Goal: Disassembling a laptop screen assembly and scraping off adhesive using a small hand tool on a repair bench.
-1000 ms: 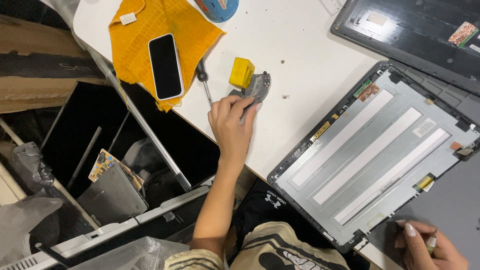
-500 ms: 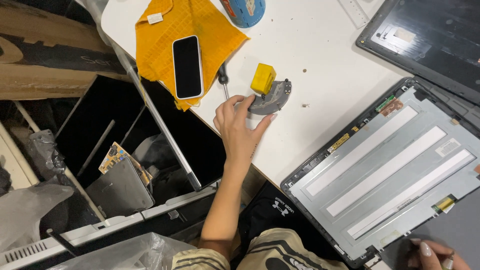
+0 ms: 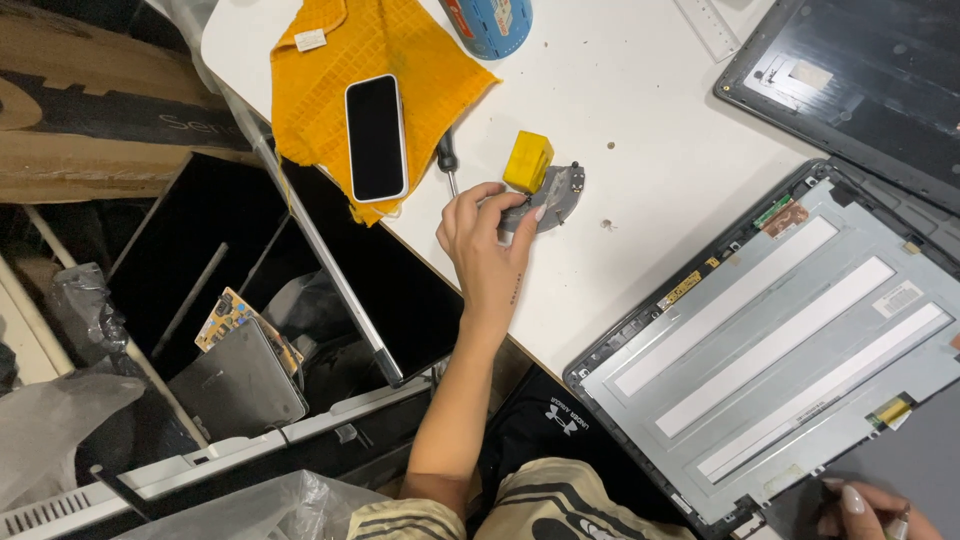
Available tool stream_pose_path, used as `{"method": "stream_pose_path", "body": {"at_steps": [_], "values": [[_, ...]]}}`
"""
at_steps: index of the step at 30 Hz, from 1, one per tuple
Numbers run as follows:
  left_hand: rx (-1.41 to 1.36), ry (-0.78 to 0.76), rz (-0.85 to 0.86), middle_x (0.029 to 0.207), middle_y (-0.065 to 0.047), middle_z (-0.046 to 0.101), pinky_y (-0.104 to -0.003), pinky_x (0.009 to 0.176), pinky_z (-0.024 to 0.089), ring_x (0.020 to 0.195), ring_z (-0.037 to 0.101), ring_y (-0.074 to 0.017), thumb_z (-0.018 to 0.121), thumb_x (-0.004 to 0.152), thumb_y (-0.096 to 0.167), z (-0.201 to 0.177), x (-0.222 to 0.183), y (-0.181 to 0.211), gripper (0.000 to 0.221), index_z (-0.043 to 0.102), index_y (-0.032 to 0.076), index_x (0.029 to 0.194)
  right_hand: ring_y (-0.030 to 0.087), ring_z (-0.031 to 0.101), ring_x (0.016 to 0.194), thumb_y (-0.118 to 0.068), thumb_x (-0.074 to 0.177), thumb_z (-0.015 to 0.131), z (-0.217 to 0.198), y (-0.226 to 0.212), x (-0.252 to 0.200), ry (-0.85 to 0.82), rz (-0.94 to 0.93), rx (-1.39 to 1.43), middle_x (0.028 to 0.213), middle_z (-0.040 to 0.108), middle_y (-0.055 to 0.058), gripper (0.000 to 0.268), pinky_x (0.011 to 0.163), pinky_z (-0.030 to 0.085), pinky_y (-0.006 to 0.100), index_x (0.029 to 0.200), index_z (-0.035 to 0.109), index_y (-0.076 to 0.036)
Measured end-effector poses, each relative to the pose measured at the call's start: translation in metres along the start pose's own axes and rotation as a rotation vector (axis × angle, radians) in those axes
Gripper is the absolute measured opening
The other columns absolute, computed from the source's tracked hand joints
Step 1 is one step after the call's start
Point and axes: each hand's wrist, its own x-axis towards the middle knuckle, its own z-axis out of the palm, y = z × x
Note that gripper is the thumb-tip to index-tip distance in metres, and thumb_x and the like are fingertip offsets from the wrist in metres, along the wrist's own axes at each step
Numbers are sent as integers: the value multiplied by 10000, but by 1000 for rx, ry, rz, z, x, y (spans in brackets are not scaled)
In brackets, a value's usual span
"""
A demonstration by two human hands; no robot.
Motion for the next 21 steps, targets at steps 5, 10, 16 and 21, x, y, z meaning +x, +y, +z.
{"method": "stream_pose_path", "body": {"at_steps": [5,10,16,21], "values": [[15,14,-62,1176,30,675,-433,999,385,1196,557,-240,773,943,319,4,5,2,116,764,204,927,343,569,712,-50,1216,642,8,-44,-15,63,45,-45,837,608,258,183,696,461,412,1161,697,116],[84,43,-92,1130,33,702,-442,936,417,1156,584,-246,797,907,317,4,3,7,141,761,188,952,220,440,529,-111,1231,661,6,-81,-25,51,125,-136,807,646,195,186,492,328,325,1180,741,49],[110,101,59,1078,39,716,-484,859,435,1093,586,-279,829,902,232,10,4,0,105,835,172,988,133,359,584,-125,1135,637,-8,-87,-19,-29,182,108,737,599,123,183,496,261,252,1087,738,21],[81,132,229,1063,-21,733,-487,872,478,1044,574,-309,839,915,96,11,3,-3,78,852,76,990,135,355,596,-99,1057,584,-26,-60,-26,-81,153,446,689,422,62,195,521,263,249,1196,657,17]]}}
